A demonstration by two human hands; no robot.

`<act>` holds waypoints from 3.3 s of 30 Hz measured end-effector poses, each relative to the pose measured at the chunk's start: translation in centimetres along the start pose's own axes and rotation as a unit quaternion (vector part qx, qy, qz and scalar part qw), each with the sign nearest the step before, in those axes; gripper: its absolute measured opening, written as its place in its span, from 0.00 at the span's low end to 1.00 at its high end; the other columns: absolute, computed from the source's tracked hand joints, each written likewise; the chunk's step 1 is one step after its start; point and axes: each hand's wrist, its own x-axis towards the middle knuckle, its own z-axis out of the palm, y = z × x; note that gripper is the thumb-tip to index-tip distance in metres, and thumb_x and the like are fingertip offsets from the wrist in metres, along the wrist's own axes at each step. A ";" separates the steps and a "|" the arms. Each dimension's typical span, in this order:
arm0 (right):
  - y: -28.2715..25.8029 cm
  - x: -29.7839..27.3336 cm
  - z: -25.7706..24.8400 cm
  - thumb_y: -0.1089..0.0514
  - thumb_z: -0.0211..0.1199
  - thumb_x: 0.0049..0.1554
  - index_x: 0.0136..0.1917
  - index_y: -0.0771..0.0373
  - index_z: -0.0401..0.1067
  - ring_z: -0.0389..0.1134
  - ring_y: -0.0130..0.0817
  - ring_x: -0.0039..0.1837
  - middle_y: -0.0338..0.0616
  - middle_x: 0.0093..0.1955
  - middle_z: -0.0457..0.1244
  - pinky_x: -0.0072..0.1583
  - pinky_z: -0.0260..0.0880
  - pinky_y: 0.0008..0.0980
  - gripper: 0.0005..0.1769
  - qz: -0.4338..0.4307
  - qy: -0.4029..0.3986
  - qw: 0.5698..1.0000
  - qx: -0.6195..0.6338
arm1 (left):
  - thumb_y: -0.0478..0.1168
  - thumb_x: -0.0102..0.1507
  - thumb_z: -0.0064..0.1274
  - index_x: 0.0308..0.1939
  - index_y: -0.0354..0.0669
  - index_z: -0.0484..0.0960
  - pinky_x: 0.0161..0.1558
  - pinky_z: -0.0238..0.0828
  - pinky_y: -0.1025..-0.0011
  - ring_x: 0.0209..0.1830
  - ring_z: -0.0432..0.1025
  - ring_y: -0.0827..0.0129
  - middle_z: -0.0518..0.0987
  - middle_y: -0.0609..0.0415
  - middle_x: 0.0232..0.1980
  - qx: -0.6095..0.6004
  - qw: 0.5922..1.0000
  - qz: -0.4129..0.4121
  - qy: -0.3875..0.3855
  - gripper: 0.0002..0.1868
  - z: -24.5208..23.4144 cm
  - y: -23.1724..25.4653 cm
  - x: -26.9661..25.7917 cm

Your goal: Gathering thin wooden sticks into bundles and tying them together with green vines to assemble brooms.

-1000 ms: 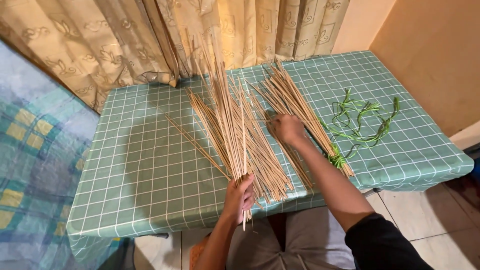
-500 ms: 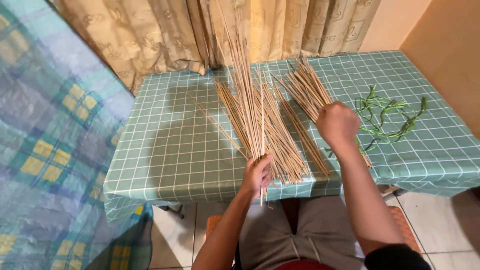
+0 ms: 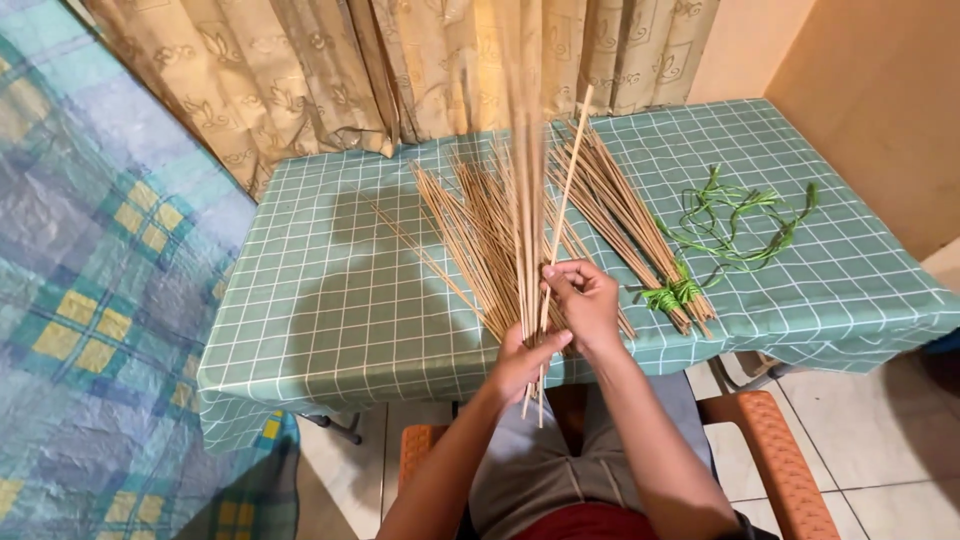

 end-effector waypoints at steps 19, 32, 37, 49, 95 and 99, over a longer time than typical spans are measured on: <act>4.4 1.8 -5.6 0.58 0.63 0.66 0.56 0.54 0.83 0.74 0.35 0.45 0.48 0.46 0.73 0.49 0.75 0.36 0.09 -0.128 -0.045 0.973 -0.184 | 0.64 0.72 0.42 0.49 0.45 0.69 0.07 0.42 0.86 0.07 0.49 0.86 0.53 0.68 0.19 -0.060 0.991 -0.073 -0.090 0.25 -1.5 0.6 0.6; 12.3 4.8 -12.0 0.49 0.67 0.52 0.49 0.50 0.83 0.70 0.53 0.55 0.45 0.43 0.67 0.55 0.75 0.52 0.12 -0.046 -0.023 0.770 -0.636 | 0.66 0.72 0.38 0.44 0.48 0.67 0.06 0.42 0.85 0.06 0.46 0.81 0.49 0.64 0.17 -0.137 0.984 -0.090 -0.068 0.25 -3.2 0.1 2.1; 11.1 4.4 -11.4 0.48 0.63 0.51 0.61 0.45 0.79 0.72 0.51 0.55 0.44 0.41 0.71 0.59 0.75 0.52 0.24 -0.026 -0.006 0.793 -0.609 | 0.65 0.71 0.39 0.44 0.49 0.67 0.06 0.42 0.83 0.05 0.45 0.79 0.48 0.63 0.17 -0.129 0.986 -0.090 -0.060 0.24 -3.6 -0.4 2.7; 2.1 -0.7 -6.4 0.72 0.45 0.64 0.74 0.72 0.61 0.62 0.28 0.39 0.47 0.45 0.61 0.39 0.67 0.24 0.26 -0.036 0.018 0.994 -0.105 | 0.60 0.72 0.41 0.40 0.48 0.66 0.06 0.41 0.83 0.05 0.45 0.79 0.49 0.62 0.17 -0.150 0.987 -0.057 -0.015 0.21 -3.9 -0.7 2.9; 4.5 3.6 -6.0 0.46 0.61 0.63 0.62 0.62 0.75 0.72 0.46 0.48 0.51 0.50 0.65 0.46 0.78 0.41 0.22 -0.061 -0.050 0.986 -0.150 | 0.72 0.72 0.28 0.34 0.46 0.67 0.08 0.44 0.86 0.07 0.49 0.84 0.53 0.68 0.17 -0.061 0.987 -0.103 -0.110 0.34 -1.7 0.5 1.6; 8.4 2.1 -9.9 0.39 0.72 0.53 0.58 0.58 0.80 0.68 0.53 0.55 0.49 0.50 0.62 0.52 0.73 0.48 0.27 -0.174 0.034 0.773 -0.610 | 0.72 0.71 0.29 0.31 0.49 0.64 0.08 0.43 0.86 0.06 0.47 0.84 0.52 0.68 0.16 -0.124 0.984 -0.094 -0.085 0.33 -2.7 0.3 2.2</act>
